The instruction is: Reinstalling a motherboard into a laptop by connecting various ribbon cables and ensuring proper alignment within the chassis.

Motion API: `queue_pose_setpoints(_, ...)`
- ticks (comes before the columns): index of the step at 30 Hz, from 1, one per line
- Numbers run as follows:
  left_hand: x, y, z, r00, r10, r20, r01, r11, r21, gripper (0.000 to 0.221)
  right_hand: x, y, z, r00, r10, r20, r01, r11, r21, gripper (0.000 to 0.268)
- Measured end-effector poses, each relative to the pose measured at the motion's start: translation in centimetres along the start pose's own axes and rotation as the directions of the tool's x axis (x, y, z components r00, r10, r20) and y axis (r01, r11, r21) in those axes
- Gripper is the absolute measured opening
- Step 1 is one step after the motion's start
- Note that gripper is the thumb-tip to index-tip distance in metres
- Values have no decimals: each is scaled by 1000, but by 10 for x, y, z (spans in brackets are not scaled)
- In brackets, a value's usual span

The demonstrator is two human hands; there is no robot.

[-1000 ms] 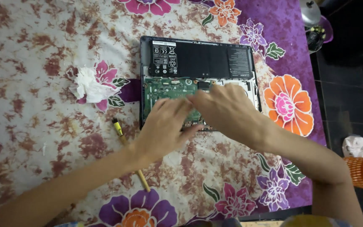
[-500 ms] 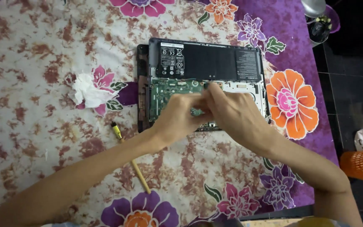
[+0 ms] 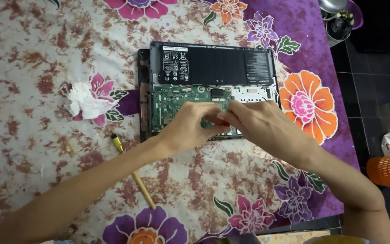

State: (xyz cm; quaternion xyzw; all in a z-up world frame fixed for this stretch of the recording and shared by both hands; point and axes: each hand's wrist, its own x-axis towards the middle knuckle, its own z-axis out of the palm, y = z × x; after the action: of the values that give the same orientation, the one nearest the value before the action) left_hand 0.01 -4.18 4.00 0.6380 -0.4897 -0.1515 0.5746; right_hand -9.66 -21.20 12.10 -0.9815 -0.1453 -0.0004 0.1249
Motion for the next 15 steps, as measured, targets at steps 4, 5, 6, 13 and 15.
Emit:
queue_pose_setpoints(4,-3,-2,-3,999,-37,30,37,999,-19,13,2,-10,-3,998,-12,60,11,1000,19,7)
queue_pose_setpoints(5,-4,0,-5,996,-52,70,51,999,7,11,4,-9,-2,996,-71,54,72,997,-25,7)
queue_pose_setpoints(6,-6,2,-7,992,-68,110,65,997,34,11,5,-8,0,990,-129,52,132,989,-69,11)
queue_pose_setpoints(13,-36,-14,-35,996,84,33,-89,853,514,30,-1,9,-3,980,-110,164,125,988,-86,12)
queue_pose_setpoints(15,-63,-12,-27,965,23,260,-222,593,774,47,-8,15,5,981,-111,162,113,994,-7,10)
